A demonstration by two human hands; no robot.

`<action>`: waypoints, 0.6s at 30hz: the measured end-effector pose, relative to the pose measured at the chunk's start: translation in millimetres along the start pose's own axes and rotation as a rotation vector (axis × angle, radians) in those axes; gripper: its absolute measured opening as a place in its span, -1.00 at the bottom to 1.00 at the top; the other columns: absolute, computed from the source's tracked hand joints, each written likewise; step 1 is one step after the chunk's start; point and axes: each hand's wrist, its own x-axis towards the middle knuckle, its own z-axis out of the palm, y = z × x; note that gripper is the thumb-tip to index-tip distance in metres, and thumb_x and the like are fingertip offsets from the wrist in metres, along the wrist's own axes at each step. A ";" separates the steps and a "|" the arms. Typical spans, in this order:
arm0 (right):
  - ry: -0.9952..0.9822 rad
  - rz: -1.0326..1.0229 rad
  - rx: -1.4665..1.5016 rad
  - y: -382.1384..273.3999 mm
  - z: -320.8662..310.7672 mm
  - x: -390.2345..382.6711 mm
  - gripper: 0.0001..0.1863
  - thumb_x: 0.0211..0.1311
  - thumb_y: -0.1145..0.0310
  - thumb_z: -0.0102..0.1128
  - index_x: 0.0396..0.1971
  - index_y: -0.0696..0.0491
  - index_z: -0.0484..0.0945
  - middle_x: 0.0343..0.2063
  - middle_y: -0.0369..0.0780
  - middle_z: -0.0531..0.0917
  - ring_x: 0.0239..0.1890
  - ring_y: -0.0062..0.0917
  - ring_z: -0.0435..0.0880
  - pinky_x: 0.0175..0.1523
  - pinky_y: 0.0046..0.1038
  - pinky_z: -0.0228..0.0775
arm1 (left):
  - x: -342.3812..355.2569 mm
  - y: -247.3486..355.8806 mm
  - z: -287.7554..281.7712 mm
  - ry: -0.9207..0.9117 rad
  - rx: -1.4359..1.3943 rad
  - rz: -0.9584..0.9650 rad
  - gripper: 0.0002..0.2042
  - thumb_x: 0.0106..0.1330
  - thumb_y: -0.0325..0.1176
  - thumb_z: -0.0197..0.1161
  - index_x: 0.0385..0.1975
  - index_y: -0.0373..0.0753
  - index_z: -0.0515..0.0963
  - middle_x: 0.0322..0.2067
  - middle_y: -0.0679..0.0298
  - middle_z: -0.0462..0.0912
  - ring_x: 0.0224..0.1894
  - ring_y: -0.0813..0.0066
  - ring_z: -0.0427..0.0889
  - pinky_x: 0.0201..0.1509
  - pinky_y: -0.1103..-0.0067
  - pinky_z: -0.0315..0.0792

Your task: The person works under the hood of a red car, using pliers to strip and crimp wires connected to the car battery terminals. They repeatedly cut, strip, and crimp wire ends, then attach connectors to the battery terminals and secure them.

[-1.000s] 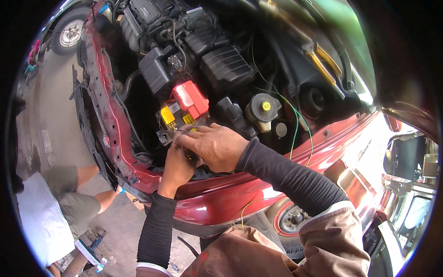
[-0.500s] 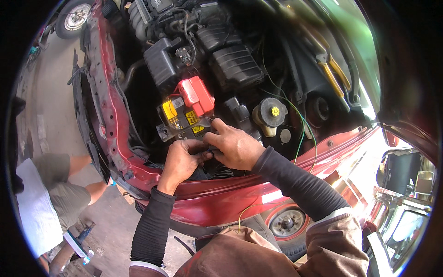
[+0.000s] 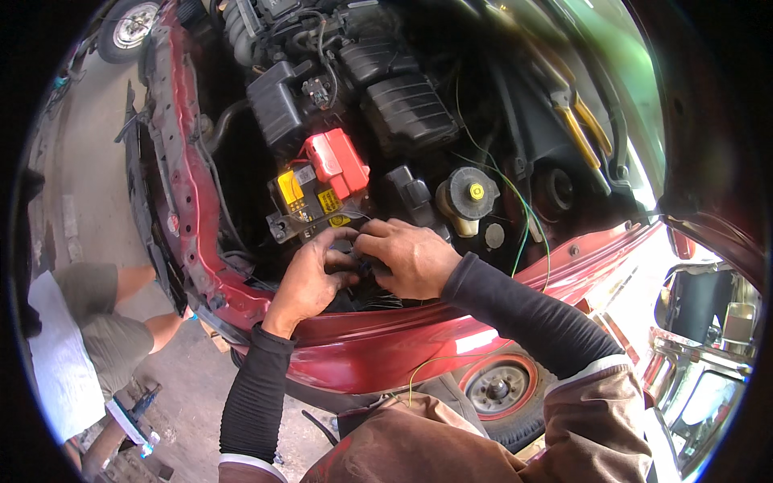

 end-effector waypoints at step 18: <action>-0.453 0.318 0.205 -0.2 34.0 20.6 -0.56 0.23 0.34 0.31 0.14 0.00 0.67 -0.09 -0.01 0.72 0.09 -0.07 0.72 0.24 -0.14 0.57 | 10.8 -51.3 -109.1 -0.200 1.045 -0.170 -0.74 0.33 -0.37 0.29 -0.09 -0.36 0.75 -0.09 -0.15 0.77 0.00 -0.11 0.75 0.15 0.22 0.58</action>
